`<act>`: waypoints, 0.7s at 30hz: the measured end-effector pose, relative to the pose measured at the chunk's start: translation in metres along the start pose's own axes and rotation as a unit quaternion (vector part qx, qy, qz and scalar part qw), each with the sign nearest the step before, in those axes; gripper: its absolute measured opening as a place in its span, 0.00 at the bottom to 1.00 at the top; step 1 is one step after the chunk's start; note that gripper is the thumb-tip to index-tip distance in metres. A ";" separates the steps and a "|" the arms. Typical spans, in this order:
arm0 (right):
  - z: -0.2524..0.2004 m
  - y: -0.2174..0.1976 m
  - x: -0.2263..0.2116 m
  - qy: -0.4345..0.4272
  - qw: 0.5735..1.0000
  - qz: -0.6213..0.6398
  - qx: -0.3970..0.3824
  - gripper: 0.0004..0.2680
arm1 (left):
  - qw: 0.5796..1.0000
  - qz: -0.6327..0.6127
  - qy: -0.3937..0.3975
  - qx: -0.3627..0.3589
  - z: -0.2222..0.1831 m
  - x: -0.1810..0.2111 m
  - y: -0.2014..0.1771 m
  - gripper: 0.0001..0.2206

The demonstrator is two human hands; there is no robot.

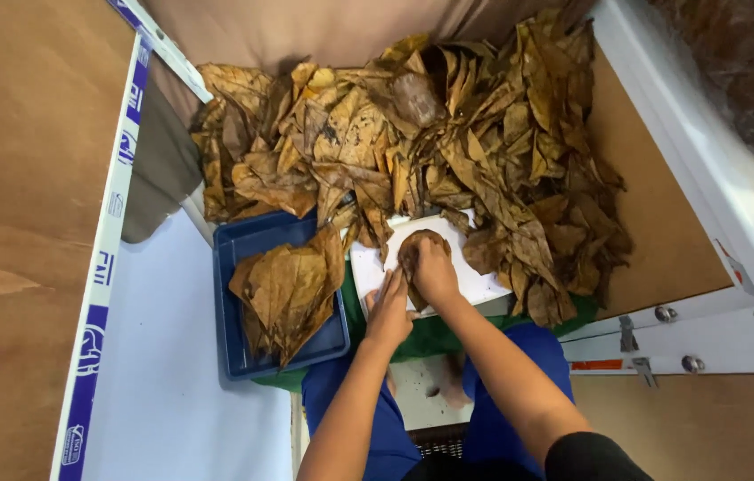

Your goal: Smoothing out dried leaves on a flat surface and stacking them into a tray for processing.

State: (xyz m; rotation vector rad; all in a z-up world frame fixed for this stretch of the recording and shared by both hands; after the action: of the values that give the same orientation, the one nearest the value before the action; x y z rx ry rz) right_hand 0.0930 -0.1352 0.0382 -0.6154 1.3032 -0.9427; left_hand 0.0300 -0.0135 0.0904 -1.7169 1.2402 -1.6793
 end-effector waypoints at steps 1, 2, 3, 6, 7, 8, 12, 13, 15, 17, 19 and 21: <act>0.006 0.001 -0.001 -0.004 1.000 0.001 -0.001 0.11 | 1.000 0.000 -0.002 0.003 0.004 -0.009 0.010 0.38; 0.013 0.002 -0.002 0.000 1.000 -0.018 -0.008 0.08 | 1.000 0.015 0.006 0.008 0.009 -0.018 0.020 0.35; 0.016 0.003 -0.002 0.007 0.999 -0.037 -0.017 0.06 | 0.999 0.031 0.014 0.011 0.011 -0.026 0.031 0.33; 0.038 0.009 0.003 -0.026 0.998 -0.064 0.003 0.06 | 1.000 0.020 0.012 0.017 0.014 -0.028 0.032 0.34; 0.040 0.003 -0.002 -0.025 0.998 -0.063 0.004 0.06 | 1.000 0.021 0.012 0.017 0.013 -0.026 0.029 0.34; 0.041 -0.004 -0.006 -0.005 0.999 -0.044 -0.001 0.06 | 0.999 0.027 0.015 0.017 0.011 -0.024 0.027 0.34; 0.057 -0.007 -0.001 0.108 0.993 -0.007 -0.037 0.12 | 0.999 0.023 0.016 0.022 0.011 -0.024 0.026 0.35; 0.060 -0.001 0.006 0.107 0.994 -0.006 -0.036 0.12 | 0.999 0.024 0.016 0.023 0.012 -0.023 0.025 0.35; 0.065 0.003 0.024 0.159 0.978 0.122 0.060 0.13 | 0.999 0.026 0.012 0.012 0.010 -0.020 0.023 0.34; 0.044 -0.022 0.026 0.146 0.966 0.179 0.118 0.12 | 0.999 0.027 0.010 0.016 0.008 -0.019 0.027 0.33; 0.023 -0.043 0.026 0.130 0.945 0.236 0.186 0.12 | 0.999 0.031 0.018 0.024 0.011 -0.015 0.023 0.32; -0.014 -0.049 0.028 0.131 0.948 0.226 0.181 0.13 | 0.997 0.068 0.044 0.018 0.004 -0.009 0.025 0.26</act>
State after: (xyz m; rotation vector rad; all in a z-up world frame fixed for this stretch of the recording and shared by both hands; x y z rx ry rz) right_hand 0.0681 -0.1822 0.0613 0.1008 1.3784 -0.8652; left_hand 0.0282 -0.0198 0.0645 -1.5151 1.3268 -1.7014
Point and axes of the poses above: each hand's wrist, its own z-axis towards the middle knuckle, its own y-axis out of the palm, x = y × z, the point moved 4 cm from there along z, towards the middle knuckle, and after that the axes turned 11 degrees about x, right-handed, at the moved point
